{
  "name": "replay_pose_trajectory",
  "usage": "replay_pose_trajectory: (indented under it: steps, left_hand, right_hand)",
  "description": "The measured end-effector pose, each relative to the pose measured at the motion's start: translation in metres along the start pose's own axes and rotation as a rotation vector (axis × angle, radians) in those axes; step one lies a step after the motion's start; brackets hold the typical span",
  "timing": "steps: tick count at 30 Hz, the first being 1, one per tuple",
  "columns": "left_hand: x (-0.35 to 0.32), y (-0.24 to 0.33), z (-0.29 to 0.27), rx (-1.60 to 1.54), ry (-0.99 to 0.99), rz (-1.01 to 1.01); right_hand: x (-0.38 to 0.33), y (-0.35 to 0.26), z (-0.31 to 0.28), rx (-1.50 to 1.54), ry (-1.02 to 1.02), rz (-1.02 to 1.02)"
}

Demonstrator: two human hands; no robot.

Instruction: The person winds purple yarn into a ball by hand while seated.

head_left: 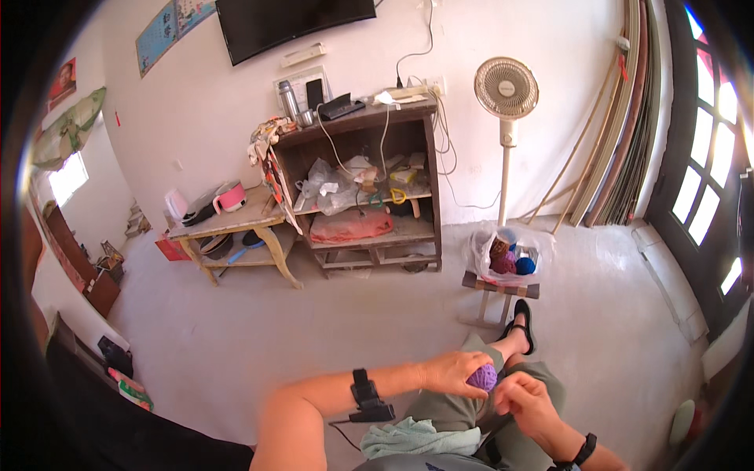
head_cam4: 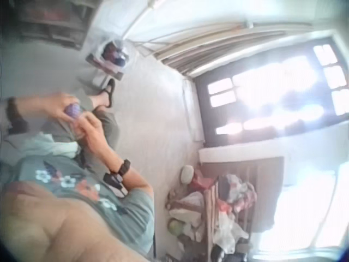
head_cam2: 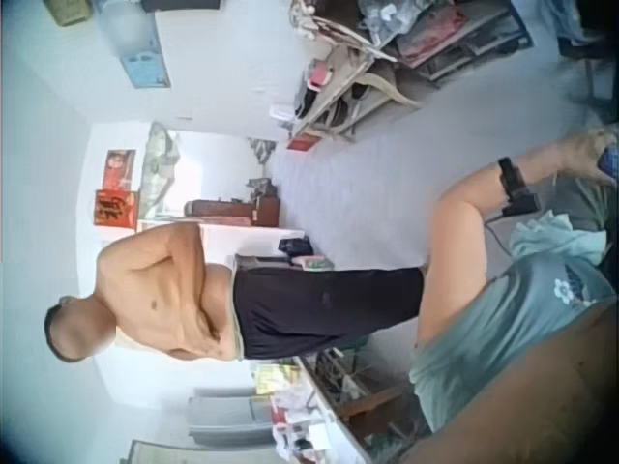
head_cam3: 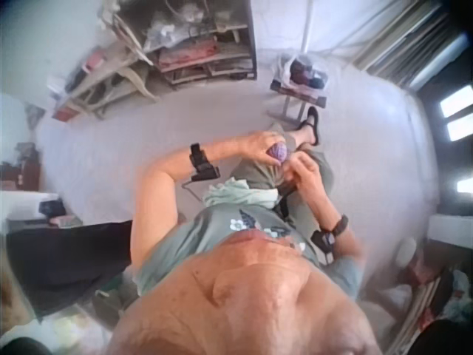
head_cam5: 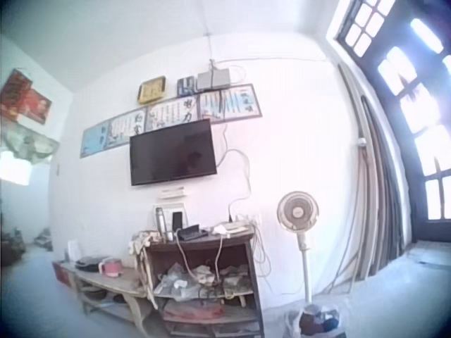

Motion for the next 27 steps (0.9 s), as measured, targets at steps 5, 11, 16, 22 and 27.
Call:
replay_pose_trajectory:
  steps: [5, 11, 16, 22, 27]
  left_hand:
    - [-0.008, -0.001, 0.051, -0.107, 0.055, -0.138]
    - [-0.016, 0.002, 0.101, -0.189, 0.126, -0.208]
    - [-0.012, 0.007, 0.124, -0.300, 0.082, -0.172]
    - [0.011, -0.018, 0.130, -0.427, -0.028, -0.154]
    - [0.021, -0.045, 0.141, -0.585, -0.117, -0.315]
  right_hand:
    - [0.001, 0.033, -0.045, -0.396, 0.229, -0.095]
    - [-0.007, 0.076, -0.046, -0.228, 0.220, 0.094]
    - [-0.016, 0.103, -0.078, -0.271, 0.328, 0.033]
    - [0.000, 0.102, -0.103, -0.281, 0.371, -0.066]
    - [0.017, 0.109, -0.120, -0.217, 0.390, 0.055]
Point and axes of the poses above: each hand's wrist, its own x-axis towards the middle knuckle, its own z-axis out of the palm, y = z × x, the point moved 5 cm from there along x, towards the middle knuckle, and after that the axes turned 3 degrees about y, right-handed, at the moved point
